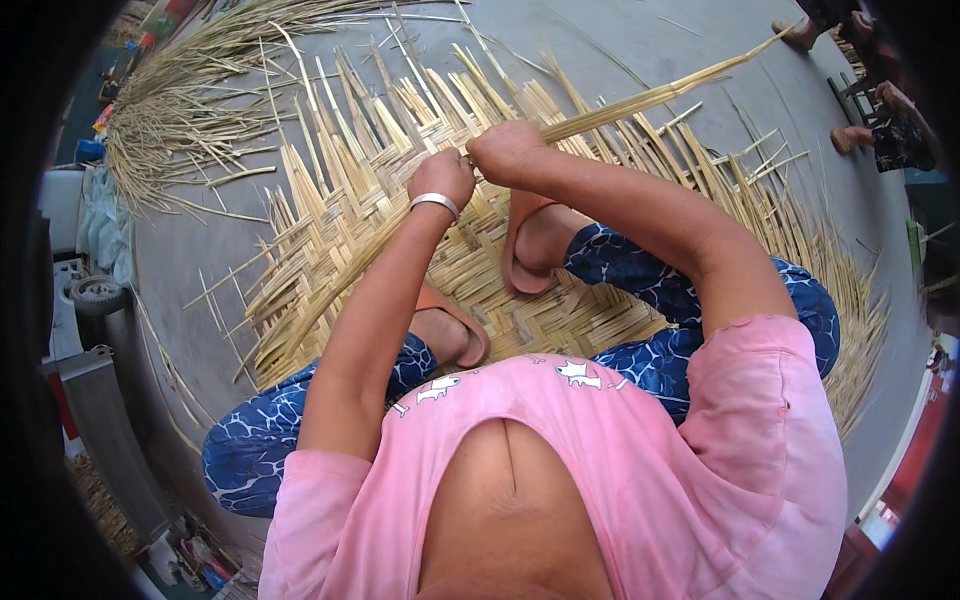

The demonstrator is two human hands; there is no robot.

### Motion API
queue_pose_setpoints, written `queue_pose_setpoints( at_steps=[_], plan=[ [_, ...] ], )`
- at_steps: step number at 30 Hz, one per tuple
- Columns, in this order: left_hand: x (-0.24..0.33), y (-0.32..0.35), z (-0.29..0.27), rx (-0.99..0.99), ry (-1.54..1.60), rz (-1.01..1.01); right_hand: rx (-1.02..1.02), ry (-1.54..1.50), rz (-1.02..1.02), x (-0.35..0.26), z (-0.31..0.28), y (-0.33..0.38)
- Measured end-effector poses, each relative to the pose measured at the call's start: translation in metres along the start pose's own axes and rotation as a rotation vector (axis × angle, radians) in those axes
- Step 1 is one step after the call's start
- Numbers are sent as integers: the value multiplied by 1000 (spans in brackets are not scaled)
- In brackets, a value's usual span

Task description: The person weaves a mat by hand using dried palm leaves, interlacing strips in a herringbone pattern. They sit cross-legged on the floor and continuously add new strips to expand the mat.

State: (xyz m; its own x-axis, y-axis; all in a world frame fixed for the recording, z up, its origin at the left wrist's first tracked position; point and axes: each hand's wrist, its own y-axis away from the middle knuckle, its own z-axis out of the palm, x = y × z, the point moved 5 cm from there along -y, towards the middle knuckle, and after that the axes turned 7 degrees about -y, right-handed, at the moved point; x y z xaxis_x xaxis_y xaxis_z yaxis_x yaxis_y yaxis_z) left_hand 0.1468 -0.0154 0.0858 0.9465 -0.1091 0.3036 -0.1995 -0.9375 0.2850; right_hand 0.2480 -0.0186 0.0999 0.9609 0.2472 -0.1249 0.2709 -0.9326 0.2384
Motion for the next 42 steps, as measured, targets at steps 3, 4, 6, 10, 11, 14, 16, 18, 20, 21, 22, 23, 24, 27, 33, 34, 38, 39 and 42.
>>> queue_pose_setpoints(
  at_steps=[3, 4, 6, 10, 11, 14, 16, 18, 20, 21, 22, 23, 24, 27, 33, 34, 38, 39, 42],
  plan=[
    [-24, -21, 16, -78, 160, -51, 118, -61, -79, -13, -16, 3],
    [-31, -28, 18, -107, 183, -46, 175, -73, -109, -18, -23, 2],
    [-46, -42, 21, -104, 77, -11, 284, -109, -179, -31, -34, -5],
    [-53, -55, -15, -192, 326, 79, 337, -62, -180, -13, -16, -28],
    [-54, -53, -29, -195, 445, 108, 187, 13, -155, -13, -10, -33],
    [-68, -57, -53, -215, 749, 122, 145, -43, -339, -33, 13, -39],
    [-66, -49, -73, -284, 826, 115, -34, -595, -307, -61, 14, -38],
    [-69, -51, -80, -340, 922, 94, -164, -1277, -196, -91, 18, -44],
    [-69, -51, -83, -398, 944, 135, -320, -1757, -99, -113, 21, -47],
    [-68, -46, -88, -389, 940, 145, -344, -1915, -5, -124, 20, -50],
    [-69, -43, -90, -381, 935, 155, -291, -1957, 13, -127, 22, -56],
    [-76, -49, -90, -342, 801, 221, -237, -1998, 33, -129, 27, -62],
    [-90, -60, -91, -298, 667, 281, -186, -2037, 48, -131, 29, -68],
    [-145, -88, -75, -300, 345, 353, -93, -2120, 87, -123, 37, -82],
    [-219, -49, -46, -564, 424, 73, 102, -2082, 183, -91, 50, -95],
    [-221, -47, -44, -551, 422, 67, 110, -2052, 190, -91, 53, -96],
    [-217, -58, -37, -306, 67, 240, 146, -2025, 270, -92, 73, -103],
    [-213, -57, -37, -369, 141, 206, 148, -2038, 313, -89, 74, -103],
    [-205, -49, -38, -489, 390, 60, 42, -2105, 298, -83, 69, -103]
  ],
)
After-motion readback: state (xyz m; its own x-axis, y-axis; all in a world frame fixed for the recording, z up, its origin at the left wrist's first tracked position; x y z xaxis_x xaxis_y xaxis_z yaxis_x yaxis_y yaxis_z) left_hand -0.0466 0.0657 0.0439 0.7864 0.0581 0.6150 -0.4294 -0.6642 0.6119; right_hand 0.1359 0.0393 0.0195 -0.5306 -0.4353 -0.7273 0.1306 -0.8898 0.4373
